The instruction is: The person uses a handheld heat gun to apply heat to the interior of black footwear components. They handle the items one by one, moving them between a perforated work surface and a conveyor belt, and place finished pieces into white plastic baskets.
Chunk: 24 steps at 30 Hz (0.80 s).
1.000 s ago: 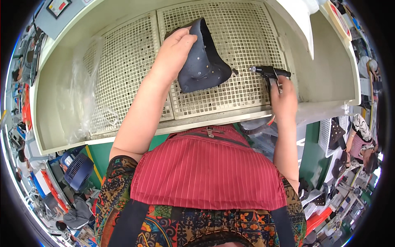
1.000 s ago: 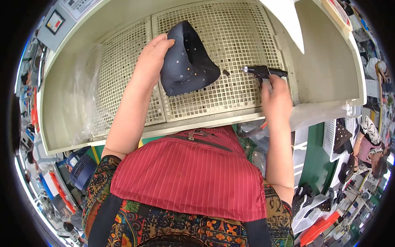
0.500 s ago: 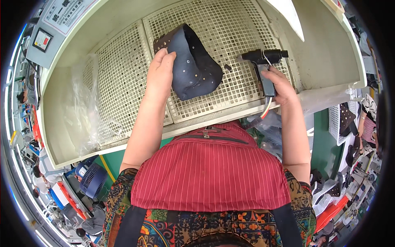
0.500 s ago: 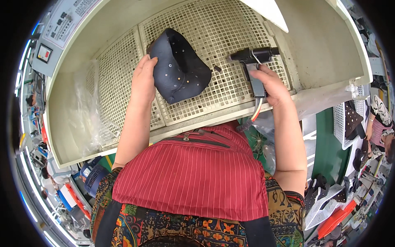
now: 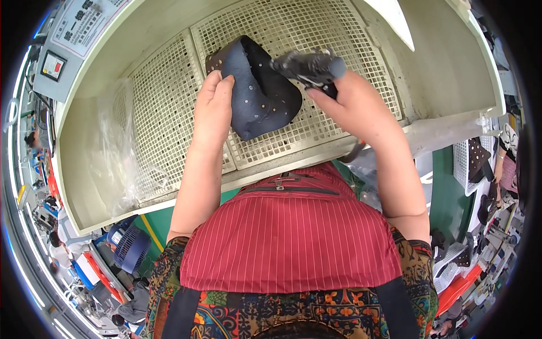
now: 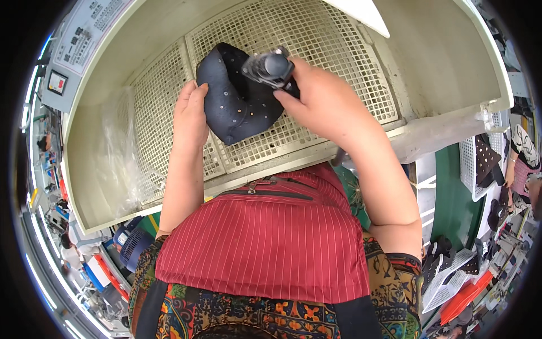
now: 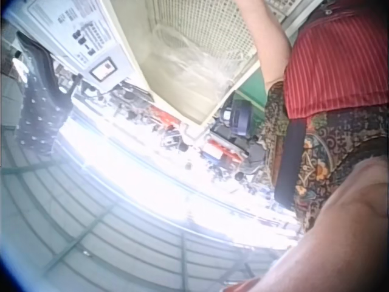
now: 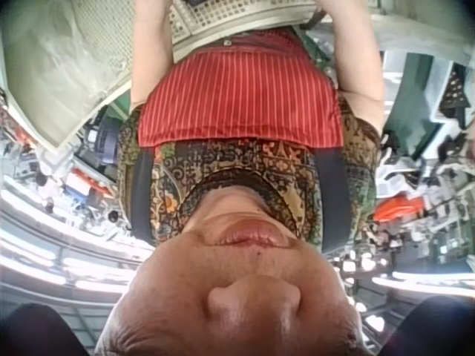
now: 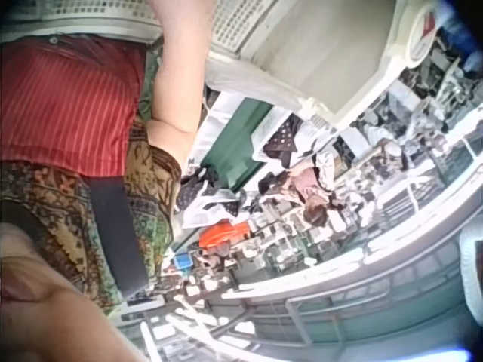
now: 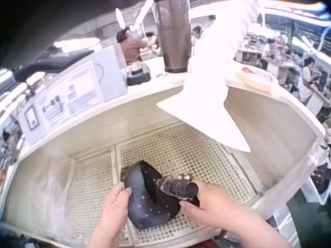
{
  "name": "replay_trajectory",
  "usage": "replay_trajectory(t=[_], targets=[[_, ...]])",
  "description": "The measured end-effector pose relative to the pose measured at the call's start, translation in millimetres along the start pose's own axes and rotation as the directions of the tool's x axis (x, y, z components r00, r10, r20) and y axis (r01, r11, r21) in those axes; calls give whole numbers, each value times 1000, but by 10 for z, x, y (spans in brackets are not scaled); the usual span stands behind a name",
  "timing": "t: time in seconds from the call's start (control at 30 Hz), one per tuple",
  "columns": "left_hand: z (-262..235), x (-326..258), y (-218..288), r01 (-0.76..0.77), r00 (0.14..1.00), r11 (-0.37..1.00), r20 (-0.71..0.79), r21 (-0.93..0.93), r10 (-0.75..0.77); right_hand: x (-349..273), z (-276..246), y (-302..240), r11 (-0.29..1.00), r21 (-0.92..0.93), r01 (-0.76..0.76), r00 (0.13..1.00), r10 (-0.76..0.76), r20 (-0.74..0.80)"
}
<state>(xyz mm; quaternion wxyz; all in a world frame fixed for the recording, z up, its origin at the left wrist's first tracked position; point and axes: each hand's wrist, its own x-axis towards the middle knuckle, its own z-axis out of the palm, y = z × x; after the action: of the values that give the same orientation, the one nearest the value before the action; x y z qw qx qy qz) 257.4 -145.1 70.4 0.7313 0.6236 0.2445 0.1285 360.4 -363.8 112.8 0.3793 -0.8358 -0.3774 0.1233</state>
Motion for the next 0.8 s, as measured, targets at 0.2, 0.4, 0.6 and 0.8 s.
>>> replay_trajectory(t=[0.2, 0.4, 0.6, 0.8], targets=[[37, 6, -18, -2, 1000, 1000, 16, 23, 1, -25, -53, -20, 997, -19, -69, 998, 69, 6], [34, -12, -116, -4, 1000, 994, 28, 107, 1, -140, -154, -14, 991, -59, -118, 993, 120, 20], [109, -205, -144, 64, 998, 998, -4, 17, -64, -378, -268, -35, 985, -37, -170, 984, 172, 52], [138, -460, -145, 216, 974, 974, -53, -61, -220, -495, -309, 33, 988, 1, -153, 987, 153, 41]])
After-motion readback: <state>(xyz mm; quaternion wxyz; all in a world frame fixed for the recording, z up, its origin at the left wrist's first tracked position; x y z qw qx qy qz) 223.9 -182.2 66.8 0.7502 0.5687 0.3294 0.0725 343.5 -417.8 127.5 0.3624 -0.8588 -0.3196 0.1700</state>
